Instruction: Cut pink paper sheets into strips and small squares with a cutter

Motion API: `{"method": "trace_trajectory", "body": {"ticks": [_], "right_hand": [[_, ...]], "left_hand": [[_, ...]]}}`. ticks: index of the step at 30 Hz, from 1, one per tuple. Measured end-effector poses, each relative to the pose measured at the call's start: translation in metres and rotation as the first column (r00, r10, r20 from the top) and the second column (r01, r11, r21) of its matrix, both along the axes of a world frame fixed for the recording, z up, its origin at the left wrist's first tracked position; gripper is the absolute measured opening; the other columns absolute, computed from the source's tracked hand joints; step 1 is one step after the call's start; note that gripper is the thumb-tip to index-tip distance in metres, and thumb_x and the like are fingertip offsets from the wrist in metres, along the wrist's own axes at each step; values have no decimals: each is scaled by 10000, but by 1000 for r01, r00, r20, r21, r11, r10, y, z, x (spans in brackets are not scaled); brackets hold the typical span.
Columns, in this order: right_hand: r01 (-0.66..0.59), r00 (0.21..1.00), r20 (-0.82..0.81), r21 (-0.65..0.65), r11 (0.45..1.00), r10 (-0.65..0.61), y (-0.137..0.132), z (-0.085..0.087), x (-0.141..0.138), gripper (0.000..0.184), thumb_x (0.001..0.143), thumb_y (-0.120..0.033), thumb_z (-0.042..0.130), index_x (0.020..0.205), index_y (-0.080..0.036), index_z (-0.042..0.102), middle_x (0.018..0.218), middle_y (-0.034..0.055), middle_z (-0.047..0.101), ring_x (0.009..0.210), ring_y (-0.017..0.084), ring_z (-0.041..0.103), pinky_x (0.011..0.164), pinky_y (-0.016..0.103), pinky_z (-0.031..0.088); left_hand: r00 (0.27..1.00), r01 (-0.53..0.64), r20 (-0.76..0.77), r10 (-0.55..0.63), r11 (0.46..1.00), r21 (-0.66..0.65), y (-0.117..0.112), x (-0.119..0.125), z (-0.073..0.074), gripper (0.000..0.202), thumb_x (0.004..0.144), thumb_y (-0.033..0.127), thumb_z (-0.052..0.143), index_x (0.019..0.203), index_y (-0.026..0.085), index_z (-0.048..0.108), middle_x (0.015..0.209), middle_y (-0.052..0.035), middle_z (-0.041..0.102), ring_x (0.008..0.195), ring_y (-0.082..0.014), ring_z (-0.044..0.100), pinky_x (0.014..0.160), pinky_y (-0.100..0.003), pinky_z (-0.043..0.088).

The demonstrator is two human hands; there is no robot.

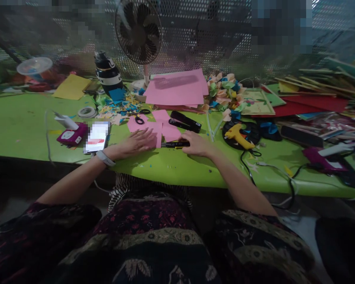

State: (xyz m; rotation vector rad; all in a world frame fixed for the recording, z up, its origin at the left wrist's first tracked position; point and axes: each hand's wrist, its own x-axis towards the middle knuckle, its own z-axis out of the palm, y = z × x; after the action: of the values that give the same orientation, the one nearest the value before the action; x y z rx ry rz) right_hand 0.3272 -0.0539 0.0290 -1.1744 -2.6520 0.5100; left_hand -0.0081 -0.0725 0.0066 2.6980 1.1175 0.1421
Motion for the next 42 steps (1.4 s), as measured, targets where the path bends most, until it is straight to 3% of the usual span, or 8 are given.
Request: {"method": "trace_trajectory", "body": {"ticks": [2, 5, 14, 25, 35, 42], "right_hand": [[-39, 999, -24, 0, 999, 39, -1, -2, 1, 345, 812, -284, 662, 1141, -211, 734, 1129, 116, 692, 1106, 322, 637, 1010, 498, 517], [-97, 993, -68, -1, 995, 96, -1, -4, 4, 345, 908, -395, 653, 1176, -199, 747, 1170, 145, 697, 1128, 329, 633, 1023, 521, 506], [-123, 987, -97, 22, 992, 124, 4, -10, 6, 344, 993, -395, 608, 1257, -231, 755, 1174, 136, 723, 1105, 306, 645, 1004, 498, 512], [-108, 990, -87, 24, 994, 110, -6, -8, 12, 356, 1012, -371, 596, 1320, -266, 741, 1188, 118, 716, 1112, 283, 645, 1025, 488, 510], [-96, 989, -107, 22, 995, 98, -14, -8, 2, 377, 1020, -375, 570, 1343, -271, 735, 1216, 131, 714, 1132, 308, 627, 1042, 537, 495], [-90, 988, -122, 49, 995, 96, -15, -12, -6, 369, 1029, -366, 574, 1345, -264, 735, 1183, 131, 712, 1113, 290, 628, 1019, 495, 501]], "left_hand": [[996, 39, -75, -43, 998, -46, -9, -3, -3, 742, 1083, 618, 304, 1705, 228, 200, 1782, -84, 148, 1654, -273, 96, 1325, -475, 76], [992, 32, -124, -36, 999, -31, -19, -2, -5, 870, 1046, 728, 269, 1718, 197, 116, 1781, -101, 85, 1656, -277, 66, 1327, -479, 31], [985, -95, -143, 95, 995, 6, -27, 18, -3, 928, 1011, 789, 264, 1716, 197, 145, 1771, -111, 146, 1649, -301, 124, 1327, -498, 84], [992, -82, -101, 80, 996, -17, -26, 15, -5, 932, 1005, 788, 303, 1711, 195, 169, 1772, -121, 142, 1650, -305, 123, 1324, -497, 74], [994, -77, -84, 74, 996, -33, -27, 15, -2, 930, 1003, 781, 328, 1712, 200, 171, 1769, -131, 149, 1647, -322, 130, 1319, -517, 86], [993, -95, -81, 92, 995, -38, -27, 15, -3, 980, 993, 797, 311, 1714, 160, 126, 1767, -147, 137, 1649, -302, 130, 1324, -492, 69]]}}
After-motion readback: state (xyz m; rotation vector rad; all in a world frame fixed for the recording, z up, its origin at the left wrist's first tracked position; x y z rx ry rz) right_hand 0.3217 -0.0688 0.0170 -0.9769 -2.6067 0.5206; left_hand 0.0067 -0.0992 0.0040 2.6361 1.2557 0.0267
